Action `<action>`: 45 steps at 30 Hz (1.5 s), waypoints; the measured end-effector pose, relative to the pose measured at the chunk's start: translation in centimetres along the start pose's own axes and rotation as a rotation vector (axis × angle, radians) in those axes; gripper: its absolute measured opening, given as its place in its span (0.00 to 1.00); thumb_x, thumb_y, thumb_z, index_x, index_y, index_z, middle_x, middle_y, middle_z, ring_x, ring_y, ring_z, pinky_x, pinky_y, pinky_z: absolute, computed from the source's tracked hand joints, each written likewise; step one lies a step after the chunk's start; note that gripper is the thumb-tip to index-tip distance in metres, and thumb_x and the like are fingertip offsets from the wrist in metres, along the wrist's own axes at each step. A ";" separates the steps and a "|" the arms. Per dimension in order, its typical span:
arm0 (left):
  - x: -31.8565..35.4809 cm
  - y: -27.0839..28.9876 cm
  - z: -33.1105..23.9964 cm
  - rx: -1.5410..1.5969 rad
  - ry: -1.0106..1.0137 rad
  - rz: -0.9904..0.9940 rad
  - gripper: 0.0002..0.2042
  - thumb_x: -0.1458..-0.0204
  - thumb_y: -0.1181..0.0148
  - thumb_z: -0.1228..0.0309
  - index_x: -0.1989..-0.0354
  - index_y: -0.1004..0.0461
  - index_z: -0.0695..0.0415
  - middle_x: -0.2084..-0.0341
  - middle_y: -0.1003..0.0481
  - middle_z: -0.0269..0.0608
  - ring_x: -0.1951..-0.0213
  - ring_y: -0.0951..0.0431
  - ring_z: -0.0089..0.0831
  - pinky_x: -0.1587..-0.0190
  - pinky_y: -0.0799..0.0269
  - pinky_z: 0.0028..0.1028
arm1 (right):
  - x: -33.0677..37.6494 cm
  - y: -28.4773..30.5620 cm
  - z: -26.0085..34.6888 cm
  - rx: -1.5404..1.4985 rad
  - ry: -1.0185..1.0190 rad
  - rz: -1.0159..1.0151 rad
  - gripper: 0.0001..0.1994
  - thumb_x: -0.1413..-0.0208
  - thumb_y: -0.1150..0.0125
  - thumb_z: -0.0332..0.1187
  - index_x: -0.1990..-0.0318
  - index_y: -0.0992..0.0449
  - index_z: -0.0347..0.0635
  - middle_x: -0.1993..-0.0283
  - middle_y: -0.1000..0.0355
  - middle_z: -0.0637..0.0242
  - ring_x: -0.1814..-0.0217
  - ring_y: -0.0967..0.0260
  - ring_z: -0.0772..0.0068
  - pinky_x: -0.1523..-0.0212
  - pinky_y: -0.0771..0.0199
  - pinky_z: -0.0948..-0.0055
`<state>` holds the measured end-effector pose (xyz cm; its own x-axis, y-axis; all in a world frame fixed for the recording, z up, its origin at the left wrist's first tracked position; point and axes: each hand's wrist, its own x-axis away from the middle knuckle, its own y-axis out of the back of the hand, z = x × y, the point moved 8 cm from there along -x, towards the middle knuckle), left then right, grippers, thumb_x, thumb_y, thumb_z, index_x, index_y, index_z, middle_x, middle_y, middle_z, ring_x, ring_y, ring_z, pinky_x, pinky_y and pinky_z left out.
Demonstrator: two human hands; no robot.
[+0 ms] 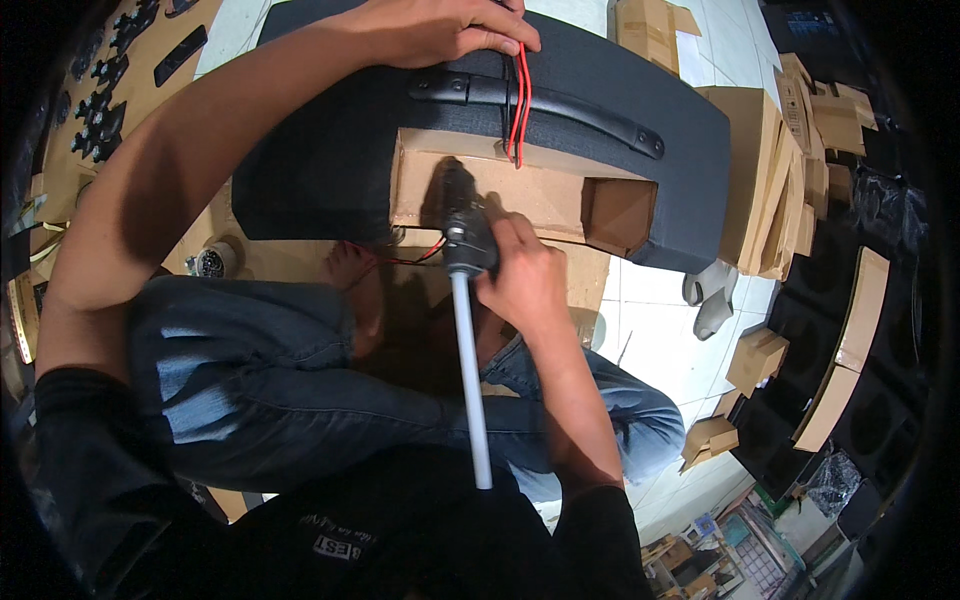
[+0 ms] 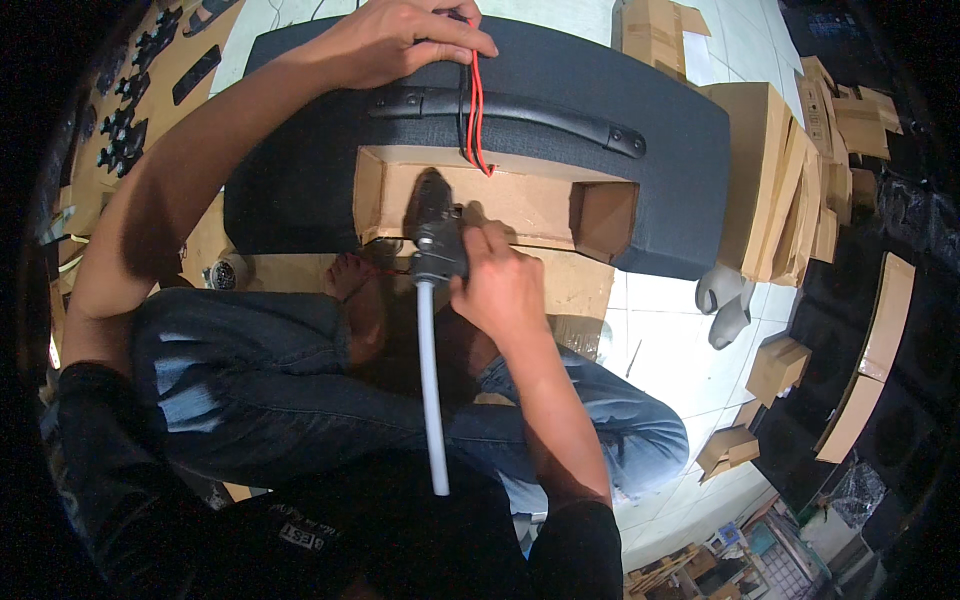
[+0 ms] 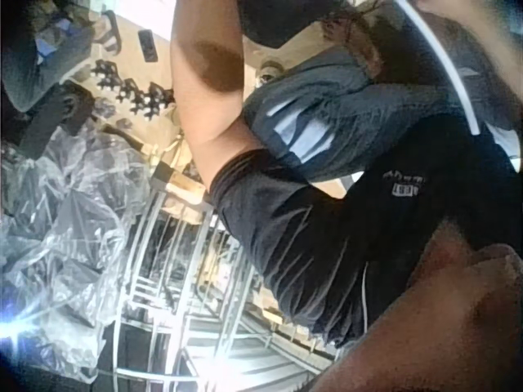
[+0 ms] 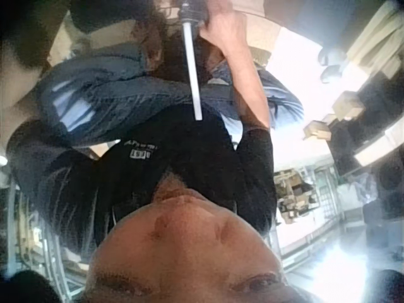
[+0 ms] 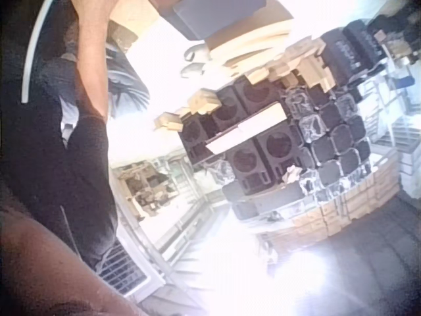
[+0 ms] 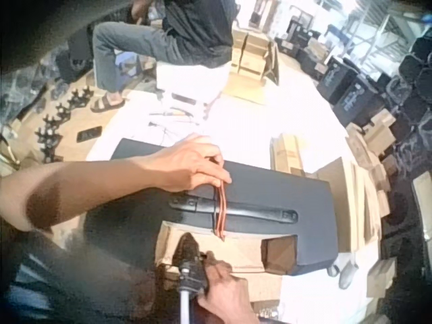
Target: The person uses a hot glue gun to attach a cardboard insert to the inside of a black speaker enclosure. They then connect and secure wires inside the enclosure using electrical tape.
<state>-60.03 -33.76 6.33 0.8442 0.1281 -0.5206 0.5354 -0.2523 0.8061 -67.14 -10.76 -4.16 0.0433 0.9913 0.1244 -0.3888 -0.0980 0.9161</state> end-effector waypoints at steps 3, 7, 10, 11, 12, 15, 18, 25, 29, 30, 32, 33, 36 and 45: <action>-0.1 0.2 -0.1 0.002 0.004 0.011 0.10 0.46 0.32 0.65 0.57 0.14 0.50 0.64 0.22 0.37 0.55 0.25 0.39 0.47 0.32 0.37 | -1.0 -0.8 1.3 -0.056 0.028 0.010 0.27 0.64 0.29 0.32 0.50 0.24 0.41 0.48 0.26 0.59 0.56 0.21 0.49 0.57 0.19 0.53; 0.2 0.4 0.1 0.033 0.039 0.006 0.10 0.46 0.32 0.65 0.56 0.14 0.50 0.63 0.21 0.37 0.55 0.24 0.38 0.47 0.32 0.37 | 0.0 -0.8 -0.3 -0.014 -0.048 0.015 0.27 0.64 0.29 0.32 0.49 0.25 0.42 0.49 0.26 0.61 0.56 0.21 0.49 0.57 0.19 0.53; 0.3 0.4 0.3 0.029 0.049 0.005 0.10 0.46 0.31 0.66 0.56 0.14 0.50 0.63 0.21 0.37 0.56 0.24 0.38 0.48 0.31 0.37 | 1.7 0.7 -3.0 0.013 -0.143 -0.073 0.26 0.62 0.29 0.34 0.50 0.26 0.42 0.51 0.26 0.58 0.57 0.22 0.46 0.59 0.19 0.52; 0.3 0.5 0.4 0.032 0.057 -0.001 0.10 0.46 0.31 0.66 0.56 0.14 0.50 0.64 0.22 0.37 0.57 0.24 0.38 0.49 0.31 0.37 | 2.3 1.1 -4.0 0.018 -0.176 -0.113 0.26 0.62 0.29 0.34 0.51 0.26 0.41 0.51 0.26 0.57 0.57 0.22 0.45 0.59 0.19 0.51; 0.3 0.4 0.4 0.038 0.060 -0.004 0.10 0.47 0.31 0.66 0.56 0.13 0.50 0.64 0.22 0.37 0.57 0.24 0.38 0.49 0.31 0.37 | 3.0 1.6 -4.9 0.021 -0.216 -0.155 0.26 0.61 0.29 0.35 0.51 0.26 0.41 0.52 0.25 0.56 0.57 0.22 0.44 0.60 0.20 0.50; 0.3 0.4 0.4 0.014 0.050 0.039 0.10 0.47 0.30 0.66 0.57 0.13 0.50 0.65 0.23 0.36 0.58 0.24 0.37 0.52 0.31 0.37 | 3.3 1.5 -6.3 0.036 -0.283 -0.141 0.24 0.60 0.27 0.36 0.54 0.26 0.40 0.56 0.25 0.56 0.60 0.21 0.46 0.62 0.19 0.51; 0.2 0.0 0.2 0.008 0.046 0.030 0.10 0.48 0.30 0.67 0.57 0.13 0.50 0.66 0.23 0.36 0.60 0.24 0.37 0.55 0.31 0.37 | 3.5 1.3 -6.4 0.055 -0.286 -0.166 0.22 0.59 0.27 0.36 0.56 0.27 0.39 0.57 0.25 0.58 0.62 0.20 0.49 0.63 0.19 0.53; -0.6 0.0 -0.1 0.044 0.056 0.027 0.10 0.49 0.29 0.70 0.58 0.13 0.50 0.68 0.24 0.34 0.62 0.25 0.36 0.56 0.31 0.35 | 4.1 1.8 -7.5 0.077 -0.396 -0.210 0.23 0.57 0.27 0.38 0.55 0.27 0.36 0.56 0.24 0.52 0.62 0.20 0.44 0.62 0.18 0.51; -0.8 0.3 -0.6 0.019 0.044 0.039 0.09 0.49 0.29 0.70 0.59 0.13 0.50 0.68 0.23 0.34 0.63 0.25 0.36 0.57 0.30 0.35 | 4.2 1.8 -8.0 -0.035 -0.502 -0.233 0.22 0.55 0.25 0.40 0.57 0.25 0.35 0.60 0.24 0.47 0.59 0.22 0.37 0.58 0.20 0.46; -1.0 0.2 -0.6 0.025 0.041 0.038 0.09 0.49 0.29 0.70 0.58 0.13 0.50 0.68 0.23 0.35 0.63 0.24 0.36 0.57 0.30 0.35 | 4.2 1.4 -7.8 -0.017 -0.473 -0.231 0.23 0.56 0.24 0.39 0.56 0.25 0.35 0.58 0.24 0.48 0.58 0.22 0.39 0.57 0.19 0.48; -0.8 0.0 -0.2 0.047 0.070 0.037 0.09 0.49 0.29 0.70 0.59 0.13 0.51 0.68 0.23 0.35 0.63 0.24 0.36 0.58 0.30 0.35 | 4.1 0.1 -6.1 0.083 -0.374 -0.154 0.26 0.56 0.26 0.41 0.51 0.27 0.36 0.54 0.24 0.51 0.60 0.20 0.46 0.61 0.17 0.52; -0.7 0.0 0.0 0.058 0.086 0.038 0.09 0.49 0.29 0.70 0.59 0.13 0.51 0.68 0.23 0.36 0.62 0.24 0.36 0.58 0.29 0.35 | 3.6 0.2 -5.4 0.023 -0.346 -0.153 0.27 0.55 0.26 0.41 0.51 0.27 0.36 0.53 0.24 0.52 0.60 0.20 0.47 0.60 0.17 0.53; -0.7 -0.1 -0.3 0.059 0.083 0.047 0.09 0.49 0.28 0.70 0.58 0.13 0.51 0.67 0.23 0.37 0.63 0.23 0.36 0.57 0.29 0.34 | 4.0 0.8 -7.0 0.044 -0.435 -0.183 0.27 0.56 0.25 0.40 0.51 0.27 0.35 0.53 0.24 0.51 0.60 0.20 0.46 0.60 0.17 0.52; 0.1 -1.2 0.9 -0.109 0.081 0.118 0.12 0.43 0.34 0.69 0.50 0.16 0.48 0.59 0.24 0.34 0.54 0.26 0.34 0.48 0.31 0.34 | 4.0 1.2 -6.3 -0.070 -0.460 -0.252 0.20 0.55 0.26 0.37 0.60 0.27 0.35 0.59 0.24 0.48 0.61 0.21 0.41 0.60 0.18 0.49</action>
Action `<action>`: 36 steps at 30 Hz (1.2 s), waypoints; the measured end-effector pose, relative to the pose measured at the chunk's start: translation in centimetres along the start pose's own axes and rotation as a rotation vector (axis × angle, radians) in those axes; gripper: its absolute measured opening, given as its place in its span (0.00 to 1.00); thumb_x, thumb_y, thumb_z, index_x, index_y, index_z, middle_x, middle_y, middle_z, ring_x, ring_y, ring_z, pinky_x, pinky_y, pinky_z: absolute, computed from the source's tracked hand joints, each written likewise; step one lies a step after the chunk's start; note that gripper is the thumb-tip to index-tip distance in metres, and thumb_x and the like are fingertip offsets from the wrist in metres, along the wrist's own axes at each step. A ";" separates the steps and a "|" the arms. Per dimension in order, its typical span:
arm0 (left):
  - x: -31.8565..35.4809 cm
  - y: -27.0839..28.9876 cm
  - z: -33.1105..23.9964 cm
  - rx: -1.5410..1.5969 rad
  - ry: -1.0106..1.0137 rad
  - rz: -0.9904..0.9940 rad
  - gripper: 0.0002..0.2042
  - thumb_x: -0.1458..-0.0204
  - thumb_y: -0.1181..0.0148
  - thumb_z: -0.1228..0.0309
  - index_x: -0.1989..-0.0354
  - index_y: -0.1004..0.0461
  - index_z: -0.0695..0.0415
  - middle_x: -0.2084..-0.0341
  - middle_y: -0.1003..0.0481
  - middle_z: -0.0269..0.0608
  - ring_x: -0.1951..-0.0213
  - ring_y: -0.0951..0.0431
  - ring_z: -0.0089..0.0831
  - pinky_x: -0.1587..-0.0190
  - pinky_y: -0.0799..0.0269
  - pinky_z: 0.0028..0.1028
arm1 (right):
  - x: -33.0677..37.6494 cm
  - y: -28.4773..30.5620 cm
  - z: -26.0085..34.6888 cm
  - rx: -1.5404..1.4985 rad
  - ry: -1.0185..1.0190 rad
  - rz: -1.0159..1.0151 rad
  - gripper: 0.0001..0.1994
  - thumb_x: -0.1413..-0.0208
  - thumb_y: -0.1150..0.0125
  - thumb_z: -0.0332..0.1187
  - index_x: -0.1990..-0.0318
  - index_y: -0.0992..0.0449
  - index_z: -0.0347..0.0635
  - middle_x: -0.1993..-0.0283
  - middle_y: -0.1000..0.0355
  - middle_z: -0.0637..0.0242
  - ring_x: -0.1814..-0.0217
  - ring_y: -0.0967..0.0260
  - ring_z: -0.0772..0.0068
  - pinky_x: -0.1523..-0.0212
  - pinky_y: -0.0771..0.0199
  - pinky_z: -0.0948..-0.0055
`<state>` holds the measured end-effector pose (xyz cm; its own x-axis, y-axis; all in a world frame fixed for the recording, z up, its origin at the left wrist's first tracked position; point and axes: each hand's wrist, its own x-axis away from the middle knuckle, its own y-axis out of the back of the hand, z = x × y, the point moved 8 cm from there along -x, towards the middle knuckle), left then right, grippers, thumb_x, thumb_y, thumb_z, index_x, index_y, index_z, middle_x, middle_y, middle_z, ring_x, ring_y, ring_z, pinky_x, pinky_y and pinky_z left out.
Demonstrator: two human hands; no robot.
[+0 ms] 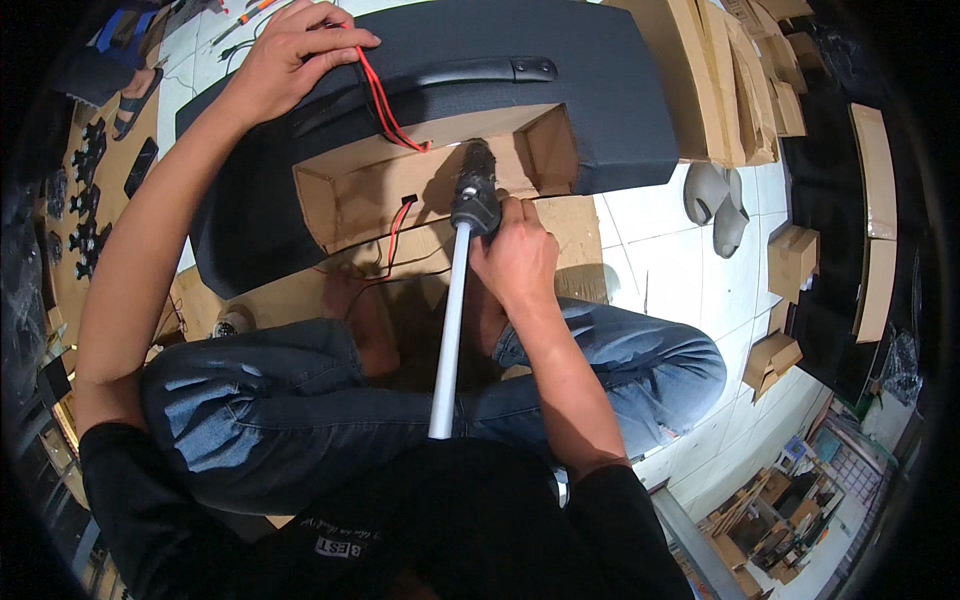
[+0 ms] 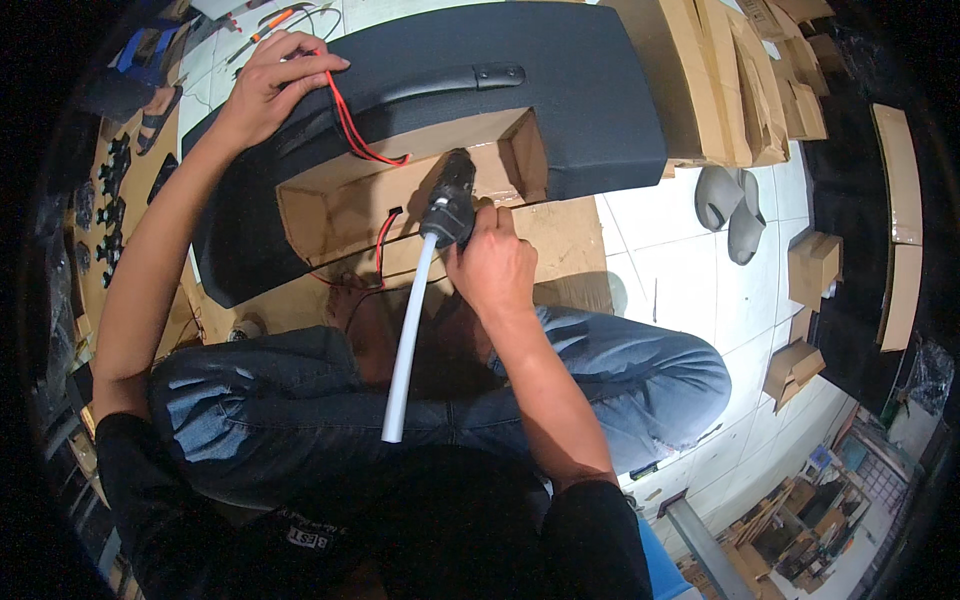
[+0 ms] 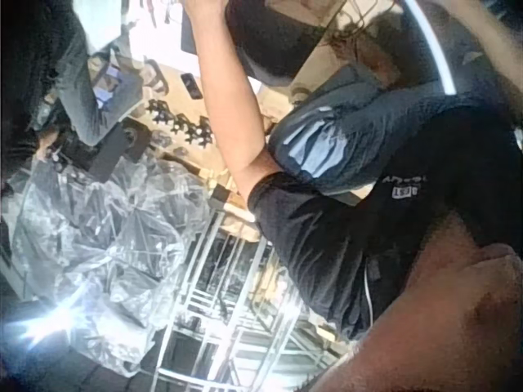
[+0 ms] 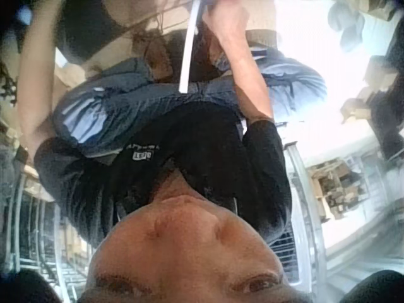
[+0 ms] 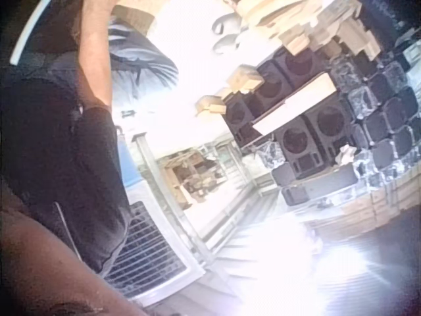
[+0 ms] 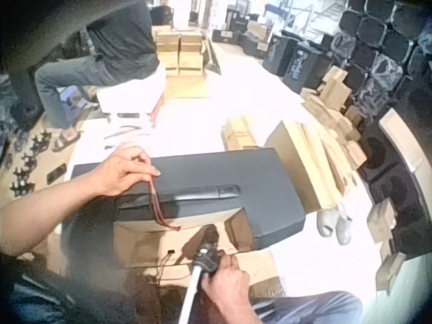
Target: The person uses a hot glue gun to attach a cardboard insert to the inside of a black speaker enclosure. They then connect and secure wires inside the enclosure using electrical tape.
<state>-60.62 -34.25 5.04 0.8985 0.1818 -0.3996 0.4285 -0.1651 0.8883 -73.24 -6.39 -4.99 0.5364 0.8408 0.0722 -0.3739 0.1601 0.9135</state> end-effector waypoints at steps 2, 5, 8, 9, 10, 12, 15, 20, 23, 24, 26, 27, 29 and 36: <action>0.1 0.0 0.3 0.014 0.009 -0.009 0.13 0.43 0.34 0.70 0.50 0.16 0.47 0.58 0.24 0.34 0.54 0.26 0.34 0.48 0.31 0.33 | -0.6 0.7 -1.5 0.039 -0.099 -0.024 0.21 0.55 0.27 0.37 0.58 0.27 0.34 0.59 0.24 0.49 0.60 0.21 0.41 0.60 0.18 0.49; 0.0 -0.2 0.3 0.020 0.002 -0.009 0.14 0.44 0.33 0.71 0.50 0.16 0.47 0.58 0.24 0.34 0.54 0.26 0.34 0.47 0.31 0.33 | -0.8 1.1 -2.0 0.046 -0.112 -0.031 0.21 0.54 0.27 0.37 0.57 0.26 0.34 0.58 0.24 0.49 0.60 0.21 0.41 0.60 0.18 0.49; -0.1 -0.1 0.2 0.014 -0.037 -0.034 0.13 0.43 0.33 0.69 0.50 0.15 0.46 0.61 0.24 0.34 0.57 0.27 0.34 0.51 0.31 0.34 | -0.3 0.6 -1.1 0.037 -0.045 -0.017 0.22 0.53 0.26 0.38 0.56 0.27 0.34 0.56 0.24 0.46 0.60 0.21 0.41 0.61 0.18 0.49; -0.1 0.0 0.0 0.014 -0.051 -0.047 0.12 0.43 0.34 0.68 0.50 0.15 0.46 0.62 0.25 0.34 0.58 0.27 0.34 0.52 0.31 0.34 | -0.5 0.6 -1.5 0.044 -0.085 -0.009 0.22 0.53 0.26 0.38 0.55 0.27 0.34 0.55 0.24 0.46 0.60 0.20 0.41 0.60 0.18 0.49; -0.2 0.1 -0.1 0.014 -0.046 -0.046 0.12 0.43 0.34 0.68 0.51 0.15 0.46 0.62 0.25 0.34 0.58 0.27 0.34 0.52 0.31 0.34 | -0.8 0.8 -2.1 0.050 -0.125 0.000 0.23 0.54 0.26 0.38 0.55 0.27 0.34 0.54 0.24 0.46 0.60 0.20 0.41 0.60 0.18 0.49; -0.3 0.3 -0.4 0.013 -0.034 -0.046 0.11 0.43 0.34 0.68 0.52 0.15 0.47 0.62 0.25 0.34 0.58 0.27 0.34 0.52 0.31 0.34 | -1.0 0.7 -2.4 0.068 -0.155 0.001 0.23 0.53 0.26 0.38 0.54 0.27 0.34 0.55 0.24 0.46 0.60 0.20 0.41 0.60 0.18 0.49; -0.1 0.2 -0.3 0.011 -0.031 -0.044 0.11 0.43 0.34 0.68 0.52 0.15 0.47 0.62 0.25 0.34 0.59 0.27 0.34 0.53 0.31 0.34 | -0.2 0.2 -0.4 0.065 -0.010 -0.001 0.21 0.51 0.28 0.39 0.55 0.28 0.35 0.55 0.25 0.48 0.66 0.20 0.44 0.64 0.17 0.51; -0.3 0.1 -0.3 0.027 -0.009 -0.023 0.11 0.43 0.34 0.69 0.51 0.15 0.47 0.61 0.24 0.34 0.58 0.27 0.34 0.51 0.31 0.33 | -0.6 0.7 -2.0 0.072 -0.122 -0.020 0.23 0.53 0.27 0.38 0.53 0.27 0.34 0.53 0.25 0.46 0.59 0.21 0.41 0.59 0.18 0.48; 0.0 0.2 -0.1 0.007 -0.029 -0.046 0.11 0.42 0.34 0.67 0.52 0.15 0.47 0.62 0.25 0.34 0.58 0.26 0.33 0.52 0.31 0.33 | -0.1 -0.2 -0.2 0.030 -0.055 0.038 0.24 0.53 0.27 0.37 0.52 0.27 0.35 0.54 0.25 0.47 0.60 0.21 0.41 0.60 0.17 0.49; 0.1 0.2 -0.2 0.001 -0.034 -0.047 0.11 0.42 0.34 0.67 0.52 0.15 0.47 0.62 0.24 0.34 0.58 0.26 0.33 0.52 0.31 0.33 | 0.0 -0.2 -0.2 0.031 -0.054 0.052 0.24 0.53 0.27 0.37 0.51 0.27 0.35 0.54 0.25 0.48 0.60 0.21 0.41 0.60 0.18 0.49; -0.1 0.1 -0.2 0.013 -0.038 -0.053 0.11 0.42 0.34 0.68 0.52 0.15 0.47 0.62 0.24 0.34 0.58 0.26 0.33 0.52 0.31 0.33 | -0.1 0.2 -0.7 0.037 -0.069 0.028 0.24 0.53 0.27 0.37 0.51 0.27 0.35 0.54 0.25 0.49 0.60 0.21 0.41 0.60 0.18 0.49; -0.1 0.2 -0.2 0.015 -0.035 -0.055 0.11 0.42 0.34 0.68 0.52 0.15 0.46 0.62 0.24 0.34 0.58 0.26 0.33 0.52 0.31 0.33 | -0.2 0.6 -1.4 0.040 -0.080 -0.007 0.23 0.53 0.27 0.37 0.51 0.27 0.35 0.54 0.25 0.49 0.60 0.21 0.41 0.61 0.18 0.48; 0.0 0.0 0.1 0.023 -0.017 -0.029 0.12 0.42 0.34 0.69 0.51 0.15 0.47 0.60 0.24 0.34 0.56 0.26 0.34 0.49 0.31 0.33 | -0.4 1.1 -1.8 0.035 -0.092 -0.038 0.23 0.52 0.27 0.36 0.52 0.27 0.35 0.54 0.25 0.49 0.60 0.21 0.41 0.61 0.18 0.48; -0.1 0.2 -0.3 -0.026 -0.007 0.011 0.12 0.42 0.35 0.69 0.50 0.16 0.47 0.59 0.24 0.34 0.55 0.26 0.34 0.47 0.33 0.33 | 1.0 -1.6 2.2 -0.062 0.082 0.062 0.24 0.53 0.29 0.36 0.51 0.27 0.32 0.56 0.25 0.47 0.59 0.22 0.41 0.59 0.19 0.49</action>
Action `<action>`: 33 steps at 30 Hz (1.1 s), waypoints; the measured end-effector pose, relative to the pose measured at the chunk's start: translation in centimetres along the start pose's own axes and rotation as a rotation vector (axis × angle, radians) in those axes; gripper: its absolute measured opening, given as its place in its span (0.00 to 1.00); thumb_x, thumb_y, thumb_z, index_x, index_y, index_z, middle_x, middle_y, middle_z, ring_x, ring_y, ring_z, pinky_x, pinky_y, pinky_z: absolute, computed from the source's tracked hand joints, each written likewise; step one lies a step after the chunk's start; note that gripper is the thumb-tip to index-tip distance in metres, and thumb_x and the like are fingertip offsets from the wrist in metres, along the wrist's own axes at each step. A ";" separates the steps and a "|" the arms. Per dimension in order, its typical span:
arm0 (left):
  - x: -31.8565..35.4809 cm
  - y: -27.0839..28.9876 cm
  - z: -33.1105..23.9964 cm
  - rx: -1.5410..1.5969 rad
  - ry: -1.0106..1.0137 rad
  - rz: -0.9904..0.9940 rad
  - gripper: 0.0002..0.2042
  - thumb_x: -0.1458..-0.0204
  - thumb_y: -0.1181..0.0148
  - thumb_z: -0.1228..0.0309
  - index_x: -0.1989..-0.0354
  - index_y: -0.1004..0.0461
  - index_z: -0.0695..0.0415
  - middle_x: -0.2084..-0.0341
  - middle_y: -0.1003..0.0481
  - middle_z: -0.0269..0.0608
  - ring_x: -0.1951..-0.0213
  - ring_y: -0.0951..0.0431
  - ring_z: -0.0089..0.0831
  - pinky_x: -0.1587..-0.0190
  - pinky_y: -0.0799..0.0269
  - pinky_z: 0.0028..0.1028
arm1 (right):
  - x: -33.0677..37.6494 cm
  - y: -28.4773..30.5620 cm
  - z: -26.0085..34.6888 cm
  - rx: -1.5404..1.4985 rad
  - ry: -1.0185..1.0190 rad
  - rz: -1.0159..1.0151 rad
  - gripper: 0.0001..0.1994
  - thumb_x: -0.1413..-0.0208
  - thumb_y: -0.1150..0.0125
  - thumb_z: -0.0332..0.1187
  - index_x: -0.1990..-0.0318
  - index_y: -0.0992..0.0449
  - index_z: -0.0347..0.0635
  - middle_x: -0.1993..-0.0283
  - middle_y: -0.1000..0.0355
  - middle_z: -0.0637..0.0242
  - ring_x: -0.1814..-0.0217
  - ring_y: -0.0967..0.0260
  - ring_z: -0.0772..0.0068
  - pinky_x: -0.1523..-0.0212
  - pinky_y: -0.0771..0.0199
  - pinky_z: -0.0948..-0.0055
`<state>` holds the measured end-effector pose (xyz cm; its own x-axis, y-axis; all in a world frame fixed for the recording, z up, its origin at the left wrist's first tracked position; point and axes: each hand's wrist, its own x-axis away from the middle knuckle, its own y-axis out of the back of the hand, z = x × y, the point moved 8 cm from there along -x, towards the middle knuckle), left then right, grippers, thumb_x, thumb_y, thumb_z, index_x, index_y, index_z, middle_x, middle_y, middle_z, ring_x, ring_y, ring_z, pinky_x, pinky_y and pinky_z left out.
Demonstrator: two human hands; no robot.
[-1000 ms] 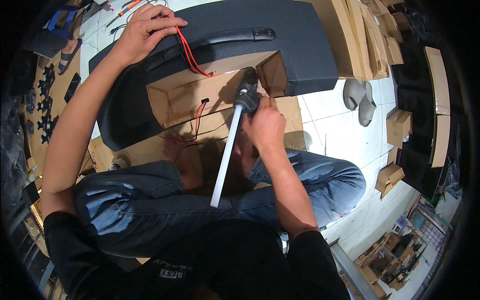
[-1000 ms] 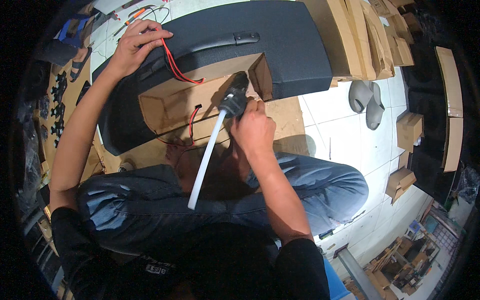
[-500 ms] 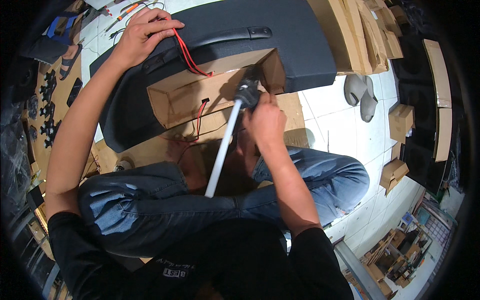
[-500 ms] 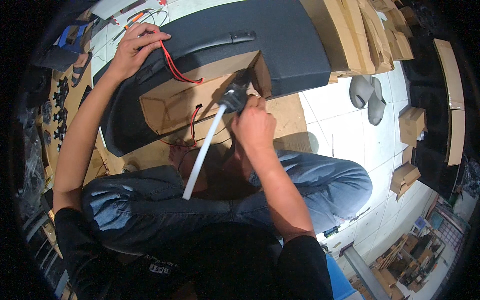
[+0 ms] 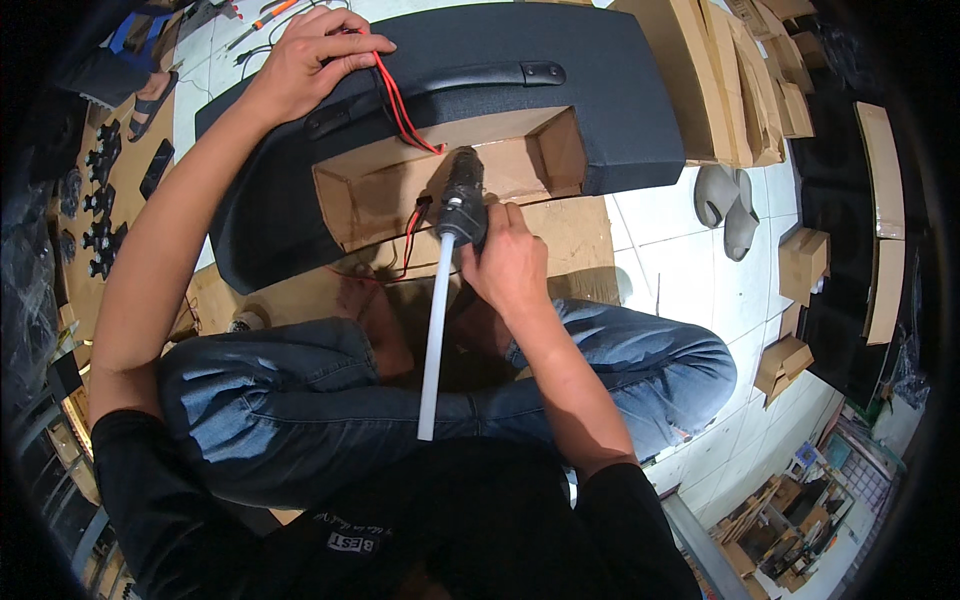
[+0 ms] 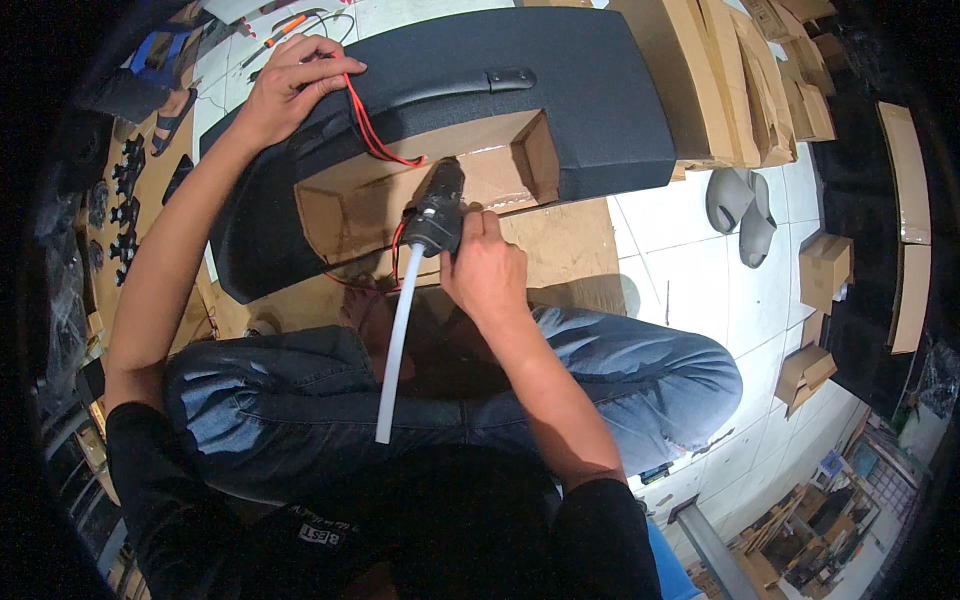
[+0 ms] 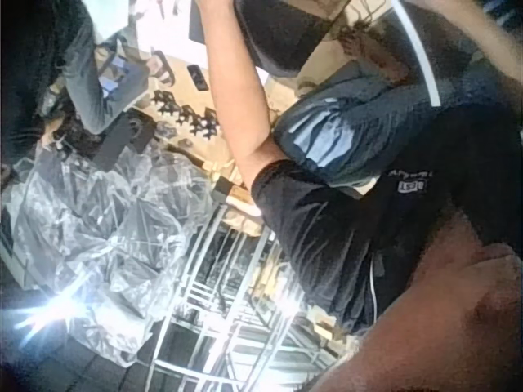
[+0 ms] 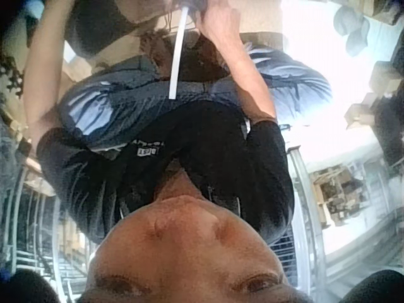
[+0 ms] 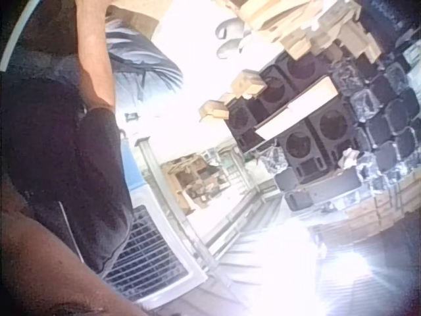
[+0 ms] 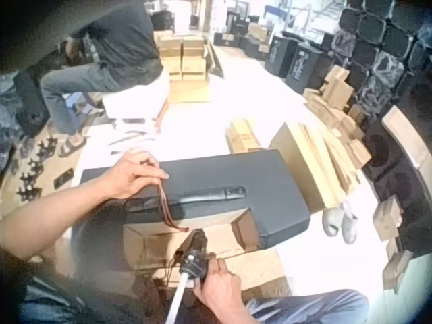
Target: The person uses a hot glue gun to attach a cardboard insert to the inside of a black speaker enclosure. They then connect and secure wires inside the enclosure using electrical tape.
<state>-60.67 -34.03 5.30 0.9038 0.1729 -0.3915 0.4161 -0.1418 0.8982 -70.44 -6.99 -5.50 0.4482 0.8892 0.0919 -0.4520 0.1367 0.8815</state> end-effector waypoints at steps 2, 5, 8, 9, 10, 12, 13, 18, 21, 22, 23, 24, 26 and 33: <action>0.0 0.0 0.0 0.012 -0.001 -0.006 0.12 0.42 0.35 0.68 0.50 0.16 0.47 0.59 0.24 0.34 0.54 0.26 0.34 0.47 0.33 0.33 | 0.1 0.2 -0.3 -0.012 0.014 -0.012 0.23 0.53 0.29 0.36 0.52 0.27 0.33 0.56 0.25 0.46 0.59 0.22 0.40 0.59 0.19 0.48; 0.0 -0.1 0.2 0.037 0.002 -0.014 0.12 0.41 0.35 0.68 0.50 0.16 0.47 0.58 0.24 0.34 0.54 0.26 0.33 0.47 0.33 0.33 | -0.4 1.2 -2.2 0.014 -0.070 -0.036 0.23 0.53 0.28 0.36 0.52 0.27 0.34 0.56 0.25 0.49 0.59 0.21 0.44 0.60 0.18 0.50; 0.1 -0.2 0.3 0.052 0.002 -0.014 0.11 0.41 0.35 0.68 0.50 0.16 0.47 0.58 0.24 0.34 0.55 0.25 0.33 0.49 0.31 0.32 | -0.8 2.3 -3.0 -0.034 -0.061 -0.140 0.22 0.52 0.30 0.37 0.53 0.26 0.32 0.58 0.24 0.47 0.57 0.21 0.43 0.59 0.19 0.50; 0.0 -0.2 0.3 0.056 -0.003 -0.013 0.11 0.41 0.35 0.68 0.50 0.16 0.48 0.58 0.24 0.34 0.55 0.25 0.34 0.49 0.31 0.32 | -0.8 1.6 -3.1 -0.016 -0.081 -0.056 0.22 0.53 0.30 0.36 0.52 0.26 0.32 0.56 0.24 0.47 0.58 0.21 0.42 0.59 0.18 0.50; 0.1 -0.2 0.4 0.063 0.000 -0.012 0.11 0.41 0.35 0.68 0.50 0.16 0.48 0.58 0.24 0.34 0.55 0.24 0.34 0.50 0.31 0.32 | -0.5 1.0 -2.4 -0.012 -0.018 -0.048 0.22 0.53 0.30 0.36 0.53 0.26 0.33 0.56 0.24 0.47 0.58 0.21 0.42 0.58 0.18 0.50; 0.2 -0.3 0.5 0.078 0.005 -0.011 0.11 0.41 0.35 0.68 0.51 0.16 0.48 0.58 0.24 0.35 0.55 0.24 0.34 0.51 0.30 0.32 | -0.4 -0.3 -0.7 -0.034 0.030 0.006 0.21 0.54 0.30 0.35 0.54 0.27 0.34 0.54 0.25 0.47 0.59 0.21 0.41 0.58 0.18 0.50; 0.2 -0.3 0.5 0.077 0.003 -0.014 0.11 0.41 0.35 0.68 0.51 0.16 0.49 0.58 0.24 0.35 0.55 0.24 0.34 0.51 0.30 0.32 | -0.4 -0.5 -0.7 -0.044 0.040 -0.008 0.22 0.55 0.30 0.35 0.54 0.27 0.33 0.55 0.24 0.46 0.59 0.21 0.41 0.58 0.18 0.50; -0.3 -0.1 0.0 0.084 -0.024 -0.025 0.11 0.42 0.34 0.68 0.51 0.16 0.49 0.59 0.24 0.35 0.56 0.24 0.34 0.51 0.29 0.33 | -0.7 1.5 -3.9 -0.020 -0.072 -0.120 0.21 0.54 0.29 0.36 0.55 0.26 0.33 0.58 0.23 0.45 0.60 0.21 0.41 0.59 0.18 0.49; -0.1 0.0 0.0 0.025 -0.054 -0.041 0.11 0.42 0.34 0.68 0.52 0.16 0.49 0.59 0.23 0.35 0.56 0.23 0.34 0.51 0.29 0.33 | -0.6 0.5 -2.8 -0.034 -0.070 -0.027 0.22 0.54 0.29 0.36 0.54 0.26 0.32 0.57 0.23 0.45 0.59 0.21 0.40 0.57 0.19 0.49; -0.1 0.0 0.2 0.033 -0.043 -0.034 0.11 0.42 0.34 0.68 0.51 0.16 0.48 0.59 0.23 0.35 0.56 0.23 0.34 0.51 0.29 0.33 | -0.3 -0.3 -1.9 -0.034 -0.004 -0.041 0.22 0.54 0.29 0.35 0.54 0.27 0.33 0.55 0.24 0.45 0.58 0.21 0.41 0.56 0.19 0.49; 0.0 0.0 0.4 0.040 -0.031 -0.028 0.11 0.42 0.34 0.68 0.51 0.16 0.48 0.59 0.23 0.35 0.56 0.23 0.34 0.51 0.29 0.33 | -0.1 -0.7 -0.9 -0.056 0.071 -0.061 0.22 0.55 0.28 0.35 0.54 0.27 0.34 0.54 0.24 0.46 0.58 0.21 0.41 0.57 0.18 0.49; 0.1 -0.1 0.4 0.050 -0.017 -0.019 0.11 0.42 0.34 0.68 0.51 0.16 0.48 0.59 0.23 0.35 0.56 0.23 0.34 0.51 0.29 0.33 | -0.1 -0.9 -0.4 -0.076 0.064 -0.040 0.22 0.55 0.28 0.34 0.54 0.27 0.34 0.54 0.24 0.46 0.58 0.21 0.41 0.57 0.19 0.49; 0.1 -0.2 0.4 0.063 -0.013 -0.024 0.11 0.41 0.35 0.67 0.51 0.16 0.47 0.59 0.23 0.35 0.56 0.23 0.34 0.51 0.29 0.33 | -0.2 -0.7 -0.9 -0.077 0.043 -0.047 0.21 0.55 0.29 0.34 0.54 0.27 0.34 0.55 0.24 0.46 0.58 0.21 0.40 0.57 0.19 0.48; -0.8 1.0 -0.7 0.215 0.052 -0.091 0.09 0.49 0.28 0.70 0.58 0.13 0.51 0.67 0.23 0.37 0.63 0.23 0.37 0.57 0.28 0.34 | -0.3 2.7 -4.0 -0.097 -0.033 -0.220 0.18 0.53 0.31 0.33 0.56 0.25 0.32 0.59 0.25 0.45 0.57 0.23 0.36 0.55 0.21 0.47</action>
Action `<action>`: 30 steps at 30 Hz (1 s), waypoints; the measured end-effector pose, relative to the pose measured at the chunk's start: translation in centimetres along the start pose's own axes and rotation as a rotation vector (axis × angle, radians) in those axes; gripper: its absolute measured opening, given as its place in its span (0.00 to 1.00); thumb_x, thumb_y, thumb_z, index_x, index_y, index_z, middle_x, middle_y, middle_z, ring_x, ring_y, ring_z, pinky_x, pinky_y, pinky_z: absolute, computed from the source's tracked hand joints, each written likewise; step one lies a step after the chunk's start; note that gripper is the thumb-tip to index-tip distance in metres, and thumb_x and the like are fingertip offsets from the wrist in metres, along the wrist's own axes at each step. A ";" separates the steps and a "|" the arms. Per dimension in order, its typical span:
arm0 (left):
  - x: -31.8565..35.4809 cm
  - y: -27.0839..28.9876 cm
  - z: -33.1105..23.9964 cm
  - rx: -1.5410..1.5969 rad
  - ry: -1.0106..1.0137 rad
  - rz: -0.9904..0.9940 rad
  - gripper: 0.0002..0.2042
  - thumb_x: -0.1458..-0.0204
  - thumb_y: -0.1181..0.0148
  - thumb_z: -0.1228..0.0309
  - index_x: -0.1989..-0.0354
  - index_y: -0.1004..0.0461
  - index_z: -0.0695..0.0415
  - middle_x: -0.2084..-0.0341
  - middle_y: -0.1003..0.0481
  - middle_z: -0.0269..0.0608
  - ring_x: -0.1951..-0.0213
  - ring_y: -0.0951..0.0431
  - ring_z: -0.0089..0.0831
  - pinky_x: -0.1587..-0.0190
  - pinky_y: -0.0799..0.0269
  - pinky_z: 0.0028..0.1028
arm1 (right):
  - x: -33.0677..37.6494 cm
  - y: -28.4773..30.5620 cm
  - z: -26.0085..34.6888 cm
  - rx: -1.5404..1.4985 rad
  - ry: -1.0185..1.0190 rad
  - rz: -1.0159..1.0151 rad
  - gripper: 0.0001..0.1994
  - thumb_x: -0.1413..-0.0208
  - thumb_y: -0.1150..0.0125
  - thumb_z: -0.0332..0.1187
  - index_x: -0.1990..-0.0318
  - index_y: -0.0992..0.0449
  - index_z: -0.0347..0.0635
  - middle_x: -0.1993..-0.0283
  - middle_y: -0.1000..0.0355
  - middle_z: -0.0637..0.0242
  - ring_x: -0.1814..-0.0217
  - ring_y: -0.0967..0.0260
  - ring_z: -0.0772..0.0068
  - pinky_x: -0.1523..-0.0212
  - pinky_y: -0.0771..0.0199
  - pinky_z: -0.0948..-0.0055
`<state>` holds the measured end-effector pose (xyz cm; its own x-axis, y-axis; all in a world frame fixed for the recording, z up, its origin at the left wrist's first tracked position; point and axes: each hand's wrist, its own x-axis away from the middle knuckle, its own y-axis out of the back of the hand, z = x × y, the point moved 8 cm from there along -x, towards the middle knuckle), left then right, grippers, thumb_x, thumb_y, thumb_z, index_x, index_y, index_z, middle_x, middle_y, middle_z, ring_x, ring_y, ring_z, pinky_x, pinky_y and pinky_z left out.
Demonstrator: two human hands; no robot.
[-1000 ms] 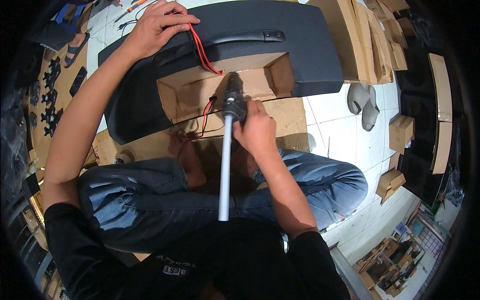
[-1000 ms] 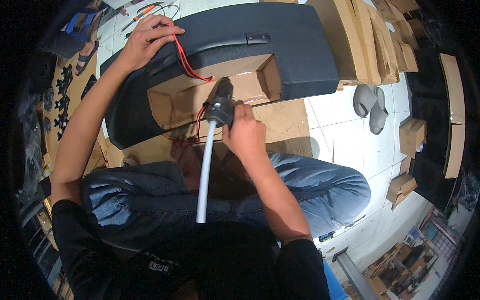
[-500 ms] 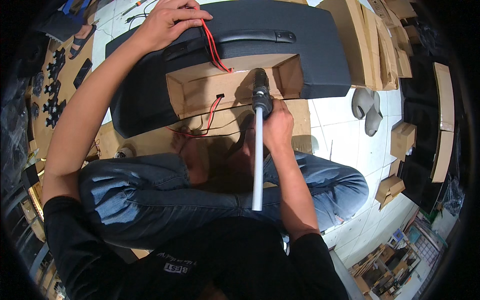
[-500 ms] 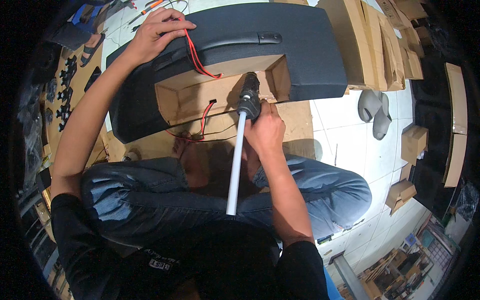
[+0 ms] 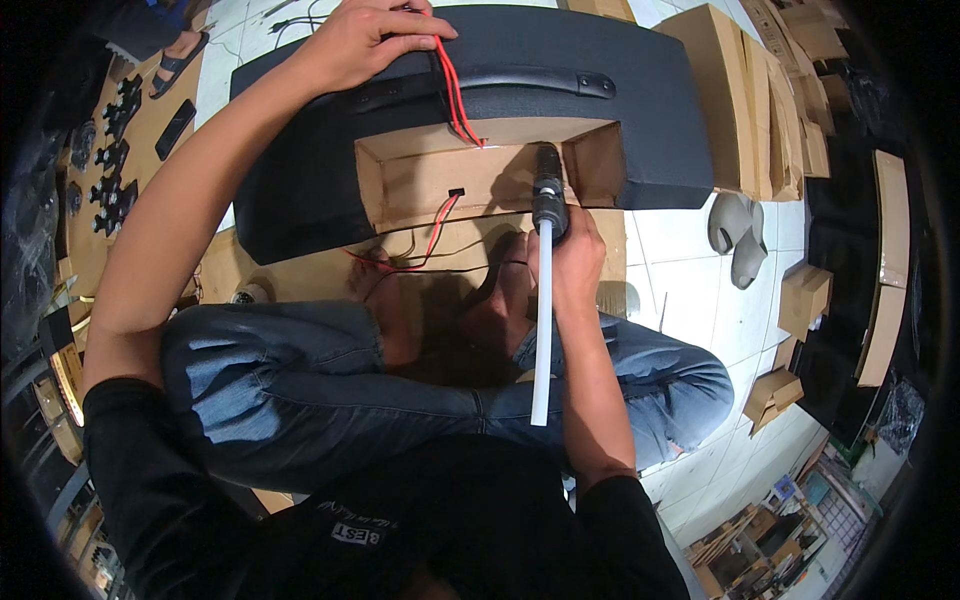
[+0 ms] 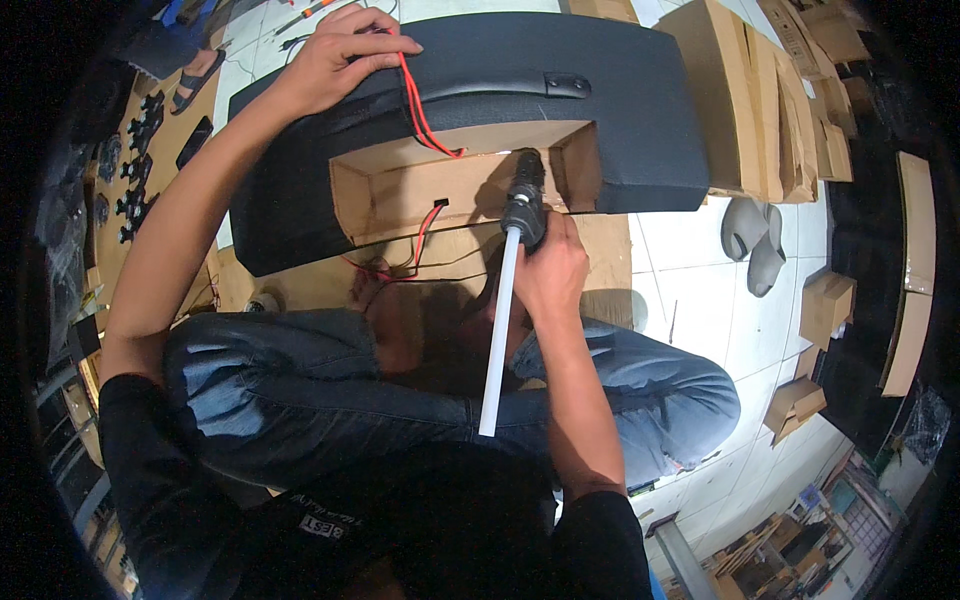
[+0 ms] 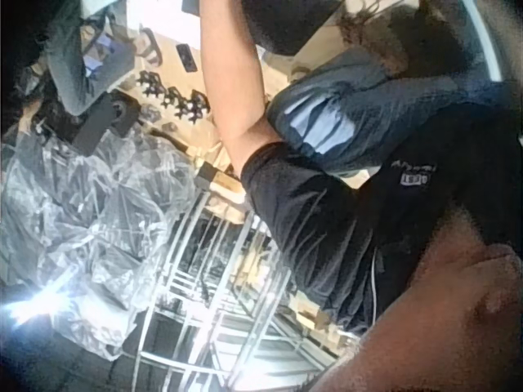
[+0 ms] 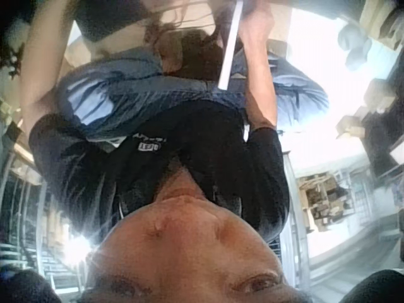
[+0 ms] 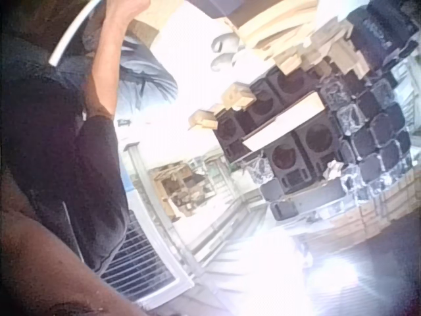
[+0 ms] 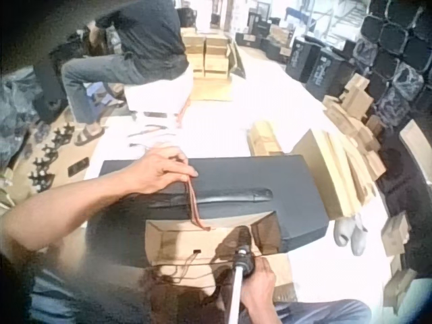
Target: The person uses a hot glue gun to attach a cardboard insert to the inside of a black speaker enclosure. They then connect and secure wires inside the enclosure using electrical tape.
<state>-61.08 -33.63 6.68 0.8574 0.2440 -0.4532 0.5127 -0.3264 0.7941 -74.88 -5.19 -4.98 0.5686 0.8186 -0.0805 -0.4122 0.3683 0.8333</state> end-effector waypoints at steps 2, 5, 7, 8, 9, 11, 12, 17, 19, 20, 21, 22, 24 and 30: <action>0.0 0.1 0.0 -0.010 -0.041 -0.004 0.10 0.49 0.29 0.69 0.58 0.13 0.50 0.67 0.23 0.37 0.62 0.23 0.38 0.57 0.28 0.36 | 0.0 0.0 -0.2 0.024 -0.090 -0.008 0.17 0.56 0.31 0.30 0.58 0.25 0.33 0.61 0.25 0.43 0.59 0.26 0.33 0.56 0.24 0.47; 0.2 0.6 -0.2 -0.051 -0.076 -0.022 0.10 0.49 0.29 0.68 0.58 0.13 0.49 0.68 0.24 0.37 0.62 0.24 0.38 0.57 0.29 0.36 | 0.3 -1.1 0.6 -0.020 0.001 -0.021 0.18 0.57 0.30 0.29 0.57 0.26 0.33 0.60 0.26 0.44 0.59 0.25 0.34 0.56 0.23 0.47; 0.4 0.6 -0.1 -0.057 -0.091 -0.017 0.10 0.49 0.29 0.68 0.58 0.13 0.49 0.68 0.24 0.37 0.61 0.24 0.38 0.57 0.29 0.36 | 1.1 -2.5 2.1 0.033 0.058 0.145 0.22 0.56 0.30 0.32 0.52 0.28 0.33 0.56 0.27 0.46 0.58 0.24 0.38 0.57 0.21 0.48; 0.4 0.6 -0.1 -0.061 -0.098 -0.014 0.10 0.49 0.29 0.68 0.58 0.13 0.49 0.68 0.24 0.37 0.61 0.24 0.38 0.57 0.29 0.36 | 1.6 -3.7 2.9 0.062 0.083 0.247 0.26 0.56 0.29 0.34 0.49 0.28 0.33 0.53 0.27 0.47 0.57 0.22 0.41 0.57 0.19 0.49; 0.5 0.5 0.1 -0.047 -0.084 -0.018 0.10 0.49 0.29 0.68 0.58 0.13 0.49 0.68 0.24 0.37 0.61 0.24 0.38 0.56 0.30 0.36 | 2.1 -4.1 4.3 0.033 0.174 0.206 0.26 0.57 0.29 0.34 0.49 0.28 0.35 0.53 0.27 0.48 0.56 0.23 0.42 0.57 0.19 0.50; 0.5 0.2 0.5 -0.019 -0.055 -0.027 0.10 0.49 0.28 0.69 0.58 0.13 0.49 0.68 0.24 0.37 0.61 0.24 0.38 0.56 0.30 0.36 | 2.4 -4.9 5.2 0.024 0.168 0.274 0.26 0.58 0.29 0.34 0.50 0.27 0.35 0.53 0.26 0.49 0.55 0.23 0.42 0.57 0.20 0.50; 0.5 0.3 0.3 -0.007 -0.060 -0.029 0.09 0.49 0.29 0.69 0.58 0.13 0.49 0.68 0.23 0.37 0.61 0.24 0.38 0.55 0.30 0.37 | 2.5 -5.2 5.4 0.017 0.176 0.278 0.25 0.59 0.30 0.33 0.51 0.27 0.35 0.53 0.26 0.49 0.56 0.23 0.41 0.57 0.20 0.50; -0.1 0.0 0.2 0.012 -0.116 -0.045 0.09 0.47 0.30 0.67 0.58 0.13 0.49 0.67 0.22 0.37 0.60 0.23 0.38 0.54 0.29 0.38 | 1.8 -2.5 5.0 -0.145 0.191 0.288 0.20 0.56 0.34 0.28 0.53 0.25 0.33 0.58 0.26 0.44 0.53 0.27 0.33 0.51 0.25 0.48; 0.1 0.0 0.4 0.009 -0.124 -0.041 0.09 0.46 0.31 0.65 0.58 0.13 0.49 0.66 0.22 0.38 0.59 0.23 0.39 0.53 0.29 0.38 | 1.4 -2.4 5.2 -0.128 0.236 0.300 0.21 0.56 0.34 0.27 0.51 0.24 0.34 0.55 0.25 0.45 0.51 0.26 0.35 0.50 0.24 0.50; 0.3 0.1 0.6 0.007 -0.127 -0.040 0.09 0.46 0.31 0.65 0.57 0.13 0.49 0.66 0.22 0.38 0.59 0.22 0.39 0.52 0.29 0.38 | 1.2 -2.4 5.7 -0.133 0.290 0.272 0.22 0.56 0.34 0.28 0.50 0.24 0.35 0.56 0.24 0.45 0.53 0.25 0.36 0.50 0.23 0.49; 0.5 -0.1 0.6 -0.038 -0.157 -0.043 0.10 0.44 0.33 0.64 0.56 0.13 0.48 0.65 0.22 0.38 0.57 0.23 0.40 0.50 0.30 0.39 | 0.9 -2.7 5.9 -0.107 0.303 0.288 0.22 0.57 0.34 0.28 0.50 0.24 0.35 0.56 0.24 0.46 0.54 0.24 0.37 0.51 0.23 0.49; 0.7 -0.3 0.8 -0.034 -0.144 -0.039 0.10 0.44 0.33 0.63 0.56 0.13 0.48 0.64 0.22 0.38 0.56 0.23 0.40 0.49 0.31 0.39 | 0.6 -2.8 6.1 -0.081 0.317 0.302 0.22 0.58 0.34 0.29 0.51 0.24 0.36 0.56 0.24 0.47 0.55 0.24 0.37 0.52 0.22 0.49; 1.0 -0.4 1.2 -0.020 -0.128 -0.029 0.10 0.43 0.34 0.63 0.55 0.14 0.47 0.63 0.22 0.38 0.55 0.23 0.40 0.47 0.32 0.40 | 0.0 -3.7 6.7 0.019 0.367 0.368 0.22 0.59 0.34 0.31 0.52 0.25 0.37 0.57 0.24 0.49 0.57 0.23 0.39 0.54 0.22 0.49; 1.4 -0.2 1.7 -0.050 -0.086 0.000 0.10 0.42 0.35 0.62 0.54 0.14 0.46 0.62 0.22 0.36 0.52 0.25 0.38 0.44 0.34 0.39 | -1.5 -6.7 9.3 0.178 0.551 0.504 0.23 0.62 0.31 0.34 0.55 0.25 0.40 0.56 0.23 0.54 0.57 0.21 0.47 0.57 0.20 0.50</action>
<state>-59.88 -34.72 5.21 0.8592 0.1638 -0.4847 0.5116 -0.2794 0.8125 -66.34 -12.95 -5.32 -0.1141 0.9873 0.1108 -0.3803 -0.1465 0.9132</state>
